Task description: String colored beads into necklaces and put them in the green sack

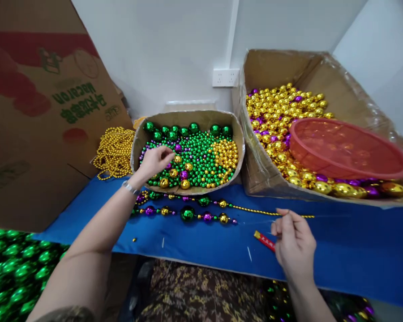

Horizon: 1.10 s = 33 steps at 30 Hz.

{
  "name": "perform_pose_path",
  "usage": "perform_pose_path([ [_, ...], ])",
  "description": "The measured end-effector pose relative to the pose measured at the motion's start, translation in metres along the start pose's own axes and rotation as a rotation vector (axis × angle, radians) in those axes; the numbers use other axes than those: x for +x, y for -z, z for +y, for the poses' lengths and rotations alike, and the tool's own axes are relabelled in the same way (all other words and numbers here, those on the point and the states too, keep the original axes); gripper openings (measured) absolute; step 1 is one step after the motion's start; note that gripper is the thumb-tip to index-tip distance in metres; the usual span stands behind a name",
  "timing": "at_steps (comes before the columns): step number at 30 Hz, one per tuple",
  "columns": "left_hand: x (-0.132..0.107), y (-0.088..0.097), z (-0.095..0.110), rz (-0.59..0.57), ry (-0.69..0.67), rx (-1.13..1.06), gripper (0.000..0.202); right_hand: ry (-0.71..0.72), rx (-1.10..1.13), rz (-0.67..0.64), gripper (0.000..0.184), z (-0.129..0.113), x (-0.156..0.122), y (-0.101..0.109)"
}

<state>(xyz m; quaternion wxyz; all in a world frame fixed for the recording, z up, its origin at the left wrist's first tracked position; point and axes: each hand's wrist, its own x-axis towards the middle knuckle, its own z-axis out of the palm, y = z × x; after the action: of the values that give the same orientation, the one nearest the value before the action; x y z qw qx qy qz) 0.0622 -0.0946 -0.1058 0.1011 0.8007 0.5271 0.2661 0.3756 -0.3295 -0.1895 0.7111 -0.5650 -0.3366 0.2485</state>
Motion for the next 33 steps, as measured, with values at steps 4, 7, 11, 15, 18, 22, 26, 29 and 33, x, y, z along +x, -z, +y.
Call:
perform_pose_path([
  [4, 0.084, -0.025, -0.029, 0.057, 0.162, -0.040, 0.040, -0.017, -0.222, -0.187, 0.027, 0.011, -0.006, -0.005],
  [7, 0.124, -0.040, -0.043, 0.037, 0.215, -0.063, 0.048, -0.020, -0.372, -0.354, 0.030, 0.012, -0.006, -0.011],
  [11, 0.143, -0.049, -0.050, 0.009, 0.334, -0.253, 0.045, 0.053, -0.493, -0.476, 0.031, 0.010, -0.005, -0.020],
  [15, 0.132, -0.049, -0.039, 0.037, 0.343, -0.433, 0.044, 0.125, -0.489, -0.543, 0.027, 0.012, -0.005, -0.027],
  [18, 0.099, -0.044, -0.015, -0.011, 0.329, -0.695, 0.035, 0.153, -0.439, -0.575, 0.026, 0.013, -0.006, -0.036],
  [22, 0.034, -0.040, 0.032, -0.218, 0.335, -1.400, 0.038, 0.263, -0.462, -0.549, 0.023, 0.009, -0.008, -0.049],
  [26, -0.021, -0.045, 0.068, -0.202, 0.430, -1.547, 0.040, 0.394, -0.520, -0.540, 0.022, 0.004, -0.013, -0.055],
  [29, -0.047, -0.055, 0.086, -0.159, 0.487, -1.571, 0.039, 0.457, -0.561, -0.552, 0.021, 0.002, -0.019, -0.054],
  [33, -0.072, -0.067, 0.101, -0.176, 0.437, -1.551, 0.040, 0.477, -0.624, -0.543, 0.022, 0.002, -0.025, -0.048],
])
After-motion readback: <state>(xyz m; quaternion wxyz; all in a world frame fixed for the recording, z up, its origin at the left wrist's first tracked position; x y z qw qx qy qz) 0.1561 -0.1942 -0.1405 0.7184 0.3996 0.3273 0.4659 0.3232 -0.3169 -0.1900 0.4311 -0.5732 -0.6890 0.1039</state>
